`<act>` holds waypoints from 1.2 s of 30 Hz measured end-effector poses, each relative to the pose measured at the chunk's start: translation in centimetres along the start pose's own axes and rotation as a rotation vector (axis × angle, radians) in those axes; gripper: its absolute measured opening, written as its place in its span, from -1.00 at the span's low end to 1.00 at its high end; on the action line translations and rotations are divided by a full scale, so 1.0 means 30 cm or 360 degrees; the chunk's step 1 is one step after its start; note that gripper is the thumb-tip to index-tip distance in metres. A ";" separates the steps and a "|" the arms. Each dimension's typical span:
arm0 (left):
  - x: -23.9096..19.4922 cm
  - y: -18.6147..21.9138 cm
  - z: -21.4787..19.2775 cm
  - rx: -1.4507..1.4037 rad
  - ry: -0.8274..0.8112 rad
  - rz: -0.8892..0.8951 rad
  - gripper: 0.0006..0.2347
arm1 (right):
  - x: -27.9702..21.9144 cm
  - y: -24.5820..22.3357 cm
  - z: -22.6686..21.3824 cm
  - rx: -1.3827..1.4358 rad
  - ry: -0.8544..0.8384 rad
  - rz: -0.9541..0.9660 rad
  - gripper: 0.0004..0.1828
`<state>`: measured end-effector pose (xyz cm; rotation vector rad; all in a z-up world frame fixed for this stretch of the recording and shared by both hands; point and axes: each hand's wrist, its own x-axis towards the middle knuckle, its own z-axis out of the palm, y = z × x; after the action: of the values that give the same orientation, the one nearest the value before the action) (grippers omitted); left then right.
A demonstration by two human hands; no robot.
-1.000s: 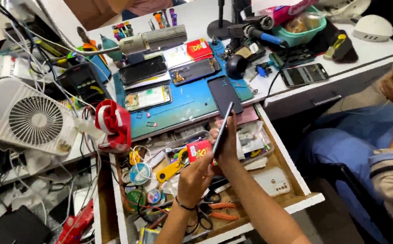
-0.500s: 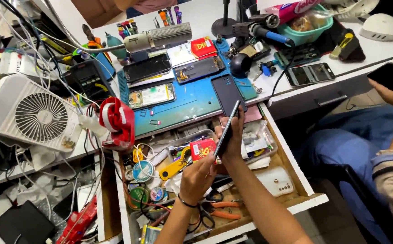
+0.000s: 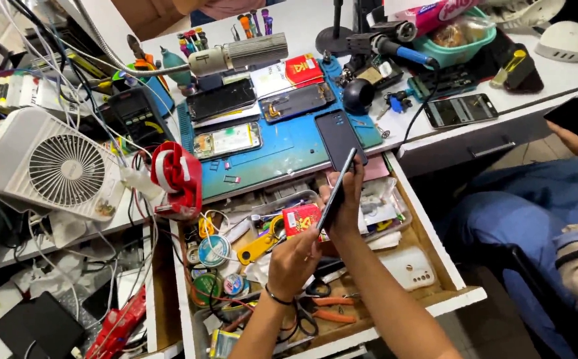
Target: The person holds and inspects multiple smartphones at a cluttered electronics repair workbench. They turn the devices over, check the screens and edges, and briefly connect a cable to one phone. The person also handles a phone case and places phones on the workbench.
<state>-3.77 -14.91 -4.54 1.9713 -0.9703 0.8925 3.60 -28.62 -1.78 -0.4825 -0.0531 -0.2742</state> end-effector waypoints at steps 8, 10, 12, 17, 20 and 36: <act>0.001 -0.001 -0.013 -0.0029 0.0046 -0.0094 -0.49 | 0.003 0.029 -0.001 -0.0383 0.0167 0.0042 -0.08; -0.045 -0.020 0.012 0.0007 0.0072 -0.0199 -0.48 | -0.014 0.006 0.045 -0.0493 0.0222 0.0127 -0.02; -0.068 -0.028 0.034 0.0063 0.0103 -0.0313 -0.47 | -0.026 0.017 0.048 -0.0598 0.0261 0.0231 0.05; -0.026 -0.019 0.004 -0.0097 0.0288 -0.0679 -0.54 | -0.059 0.049 0.105 -0.0473 -0.0090 0.0385 -0.25; 0.007 -0.015 -0.091 -0.0093 0.0159 -0.0715 -0.67 | -0.074 0.077 0.079 -0.0516 -0.0114 0.0473 -0.38; 0.108 -0.513 -0.712 0.0009 0.0191 -0.2374 -0.76 | 0.008 0.102 -0.118 0.0403 -0.0669 0.1004 -0.42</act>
<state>5.37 8.68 3.44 1.9185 0.6344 0.1048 4.61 -27.72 -6.26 -0.2779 -0.3345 0.4527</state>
